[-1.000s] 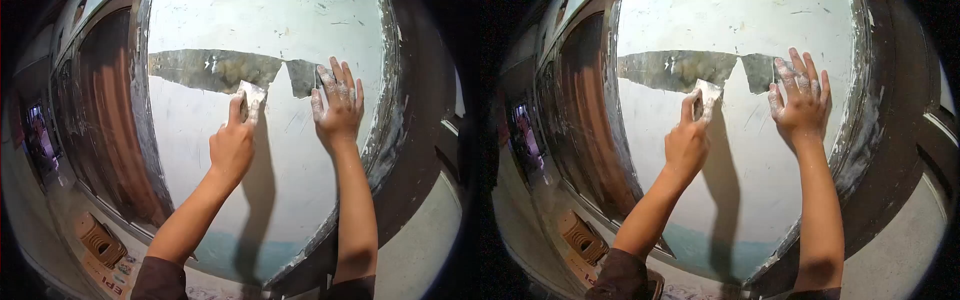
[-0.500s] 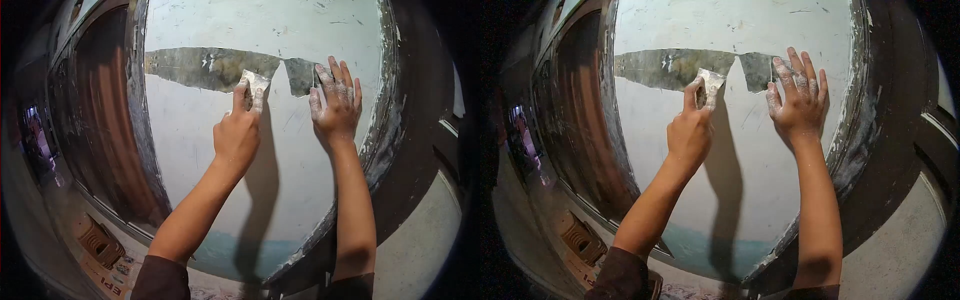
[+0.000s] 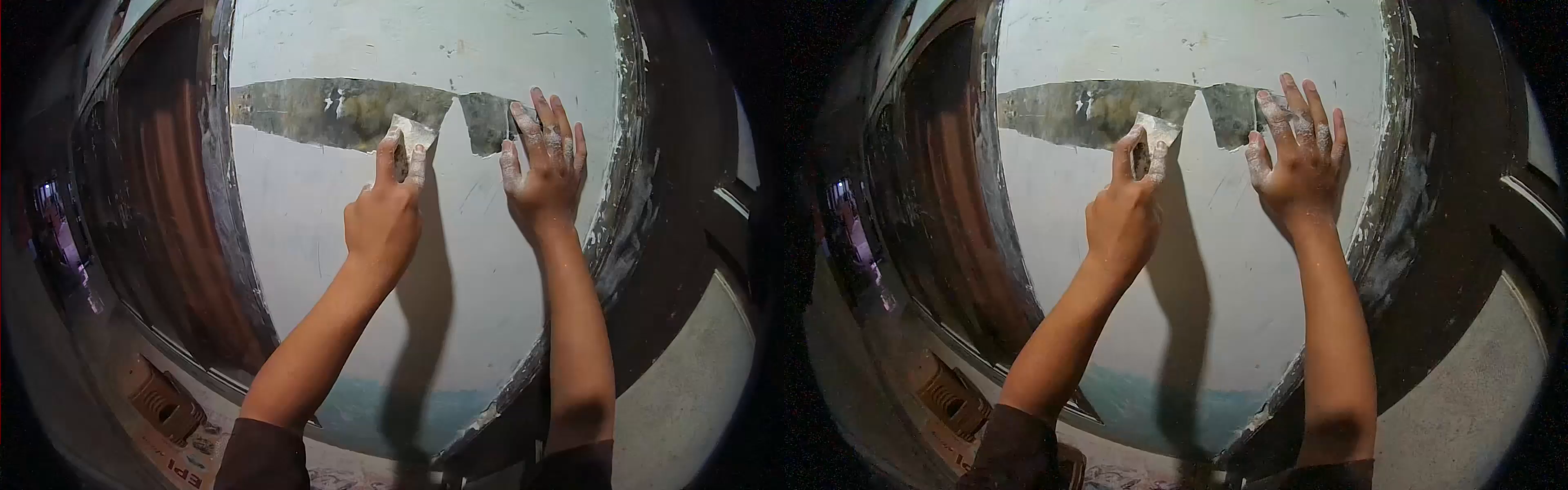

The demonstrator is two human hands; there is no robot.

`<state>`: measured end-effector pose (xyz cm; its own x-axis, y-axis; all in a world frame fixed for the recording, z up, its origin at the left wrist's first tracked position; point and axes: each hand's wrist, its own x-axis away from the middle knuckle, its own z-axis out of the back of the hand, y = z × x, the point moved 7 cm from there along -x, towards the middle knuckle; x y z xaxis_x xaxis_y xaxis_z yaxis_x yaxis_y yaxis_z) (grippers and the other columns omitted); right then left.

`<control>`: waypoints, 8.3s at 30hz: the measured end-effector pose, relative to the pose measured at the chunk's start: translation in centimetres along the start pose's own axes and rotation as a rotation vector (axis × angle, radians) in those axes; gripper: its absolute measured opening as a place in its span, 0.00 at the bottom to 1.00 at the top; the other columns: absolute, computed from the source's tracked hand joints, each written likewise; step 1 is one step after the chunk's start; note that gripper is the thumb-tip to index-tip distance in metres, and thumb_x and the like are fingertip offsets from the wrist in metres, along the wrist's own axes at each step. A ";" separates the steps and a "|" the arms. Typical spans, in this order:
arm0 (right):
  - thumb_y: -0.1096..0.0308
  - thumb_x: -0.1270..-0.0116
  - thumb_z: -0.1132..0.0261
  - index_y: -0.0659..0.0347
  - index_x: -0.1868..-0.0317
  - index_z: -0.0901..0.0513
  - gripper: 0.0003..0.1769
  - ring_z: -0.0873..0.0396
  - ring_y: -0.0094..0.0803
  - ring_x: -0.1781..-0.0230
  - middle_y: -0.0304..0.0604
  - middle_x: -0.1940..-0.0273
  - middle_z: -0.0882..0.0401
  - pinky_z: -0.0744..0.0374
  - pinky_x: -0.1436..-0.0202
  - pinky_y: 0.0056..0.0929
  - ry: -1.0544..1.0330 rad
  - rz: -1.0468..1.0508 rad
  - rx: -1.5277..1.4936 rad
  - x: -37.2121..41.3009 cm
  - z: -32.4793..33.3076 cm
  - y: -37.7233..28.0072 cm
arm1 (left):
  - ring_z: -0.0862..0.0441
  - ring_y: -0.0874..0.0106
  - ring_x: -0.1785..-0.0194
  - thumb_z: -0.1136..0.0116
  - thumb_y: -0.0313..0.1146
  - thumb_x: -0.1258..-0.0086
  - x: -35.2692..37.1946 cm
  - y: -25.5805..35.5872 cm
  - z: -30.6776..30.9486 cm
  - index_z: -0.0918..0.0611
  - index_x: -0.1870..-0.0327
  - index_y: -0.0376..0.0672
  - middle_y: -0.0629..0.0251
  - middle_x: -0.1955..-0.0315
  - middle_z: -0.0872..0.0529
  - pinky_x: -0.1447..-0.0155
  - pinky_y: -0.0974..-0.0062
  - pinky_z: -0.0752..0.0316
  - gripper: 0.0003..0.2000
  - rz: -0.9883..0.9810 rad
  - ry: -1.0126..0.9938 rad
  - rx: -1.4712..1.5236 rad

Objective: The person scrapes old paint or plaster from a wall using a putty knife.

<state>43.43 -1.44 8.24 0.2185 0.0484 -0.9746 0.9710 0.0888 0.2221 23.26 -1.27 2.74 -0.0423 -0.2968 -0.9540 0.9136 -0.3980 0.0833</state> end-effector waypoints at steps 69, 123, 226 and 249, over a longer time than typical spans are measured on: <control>0.54 0.30 0.33 0.39 0.32 0.18 0.25 0.39 0.34 0.17 0.30 0.21 0.31 0.46 0.14 0.55 0.071 0.026 -0.003 0.3 -0.6 0.4 | 0.10 0.49 0.66 0.43 0.20 0.38 -1.7 -0.1 -0.4 0.09 0.51 0.45 0.60 0.26 0.26 0.65 0.50 0.16 0.17 -0.001 0.010 0.011; 0.54 0.30 0.33 0.39 0.34 0.17 0.24 0.37 0.32 0.18 0.30 0.22 0.29 0.45 0.15 0.51 0.095 0.022 0.018 0.3 -0.4 0.3 | 0.10 0.48 0.66 0.44 0.17 0.40 2.4 -2.1 -1.1 0.10 0.54 0.44 0.58 0.25 0.28 0.65 0.50 0.15 0.17 0.039 -0.036 -0.003; 0.56 0.30 0.32 0.45 0.36 0.16 0.23 0.39 0.36 0.17 0.34 0.22 0.29 0.48 0.13 0.53 0.062 0.020 -0.053 0.5 -0.1 0.6 | 0.11 0.55 0.72 0.43 0.22 0.37 -3.4 1.4 -0.9 0.13 0.41 0.47 0.55 0.24 0.30 0.71 0.58 0.17 0.22 -0.049 0.085 -0.022; 0.58 0.31 0.33 0.44 0.36 0.17 0.23 0.39 0.36 0.18 0.33 0.22 0.30 0.47 0.14 0.54 0.073 -0.003 -0.052 0.5 -0.3 0.4 | 0.11 0.51 0.69 0.43 0.20 0.39 1.7 -1.5 -1.9 0.17 0.32 0.52 0.57 0.26 0.28 0.67 0.53 0.15 0.31 -0.052 0.088 0.023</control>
<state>43.88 -1.06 7.86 0.2065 0.1206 -0.9710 0.9648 0.1400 0.2225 22.58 0.44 0.44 -0.0529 -0.1981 -0.9788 0.9016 -0.4308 0.0384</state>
